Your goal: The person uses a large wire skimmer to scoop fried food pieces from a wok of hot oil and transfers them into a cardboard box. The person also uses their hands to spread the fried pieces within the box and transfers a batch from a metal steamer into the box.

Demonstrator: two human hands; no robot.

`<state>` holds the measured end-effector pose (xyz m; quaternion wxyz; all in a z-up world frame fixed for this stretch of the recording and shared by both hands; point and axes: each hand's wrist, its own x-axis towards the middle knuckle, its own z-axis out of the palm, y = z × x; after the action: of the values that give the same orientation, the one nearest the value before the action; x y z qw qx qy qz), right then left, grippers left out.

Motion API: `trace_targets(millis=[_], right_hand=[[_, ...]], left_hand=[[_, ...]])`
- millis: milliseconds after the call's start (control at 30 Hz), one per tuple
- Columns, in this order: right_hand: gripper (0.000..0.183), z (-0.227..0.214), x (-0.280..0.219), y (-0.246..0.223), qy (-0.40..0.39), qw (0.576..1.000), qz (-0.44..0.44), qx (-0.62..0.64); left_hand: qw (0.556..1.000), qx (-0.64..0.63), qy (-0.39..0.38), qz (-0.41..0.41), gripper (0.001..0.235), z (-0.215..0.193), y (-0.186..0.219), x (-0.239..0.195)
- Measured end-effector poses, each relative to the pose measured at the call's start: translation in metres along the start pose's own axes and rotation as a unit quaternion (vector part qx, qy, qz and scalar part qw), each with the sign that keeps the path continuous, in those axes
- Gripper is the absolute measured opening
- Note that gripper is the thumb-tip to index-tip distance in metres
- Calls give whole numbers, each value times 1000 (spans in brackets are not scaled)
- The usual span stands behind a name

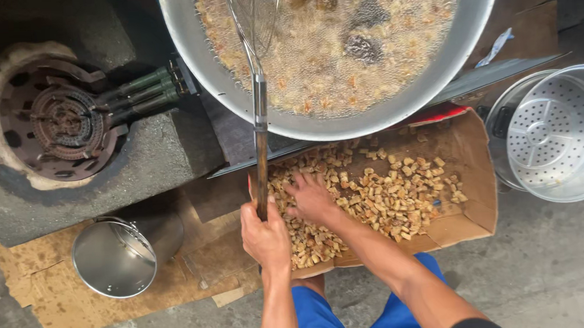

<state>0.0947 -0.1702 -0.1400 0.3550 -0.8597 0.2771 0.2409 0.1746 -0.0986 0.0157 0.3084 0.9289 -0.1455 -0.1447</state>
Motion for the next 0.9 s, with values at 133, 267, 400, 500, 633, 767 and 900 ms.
trace_targets(millis=[133, 267, 400, 500, 633, 767, 900], right_hand=[[100, -4, 48, 5, -83, 987, -2, -140], [110, -7, 32, 6, -117, 976, 3, -182], [99, -21, 0, 18, -191, 970, 72, -132], [108, -23, -35, 32, -207, 968, 114, -89], [102, -15, -41, 34, -164, 974, 135, -81], [107, -4, -30, 39, -112, 972, 205, 34], [108, 7, -14, 58, -112, 954, 273, 58]], left_hand=[[1000, -12, 2, -6, 22, 1, -11, -15], [999, -28, -14, -32, 22, -5, -19, -33], [996, -44, -31, -67, 25, -16, -28, -53], [993, -71, -38, -86, 23, -18, -34, -68], [989, -94, -48, -108, 23, -22, -43, -85], [979, -103, -59, -163, 22, -29, -59, -103], [986, -106, -30, -126, 24, -22, -68, -120]])
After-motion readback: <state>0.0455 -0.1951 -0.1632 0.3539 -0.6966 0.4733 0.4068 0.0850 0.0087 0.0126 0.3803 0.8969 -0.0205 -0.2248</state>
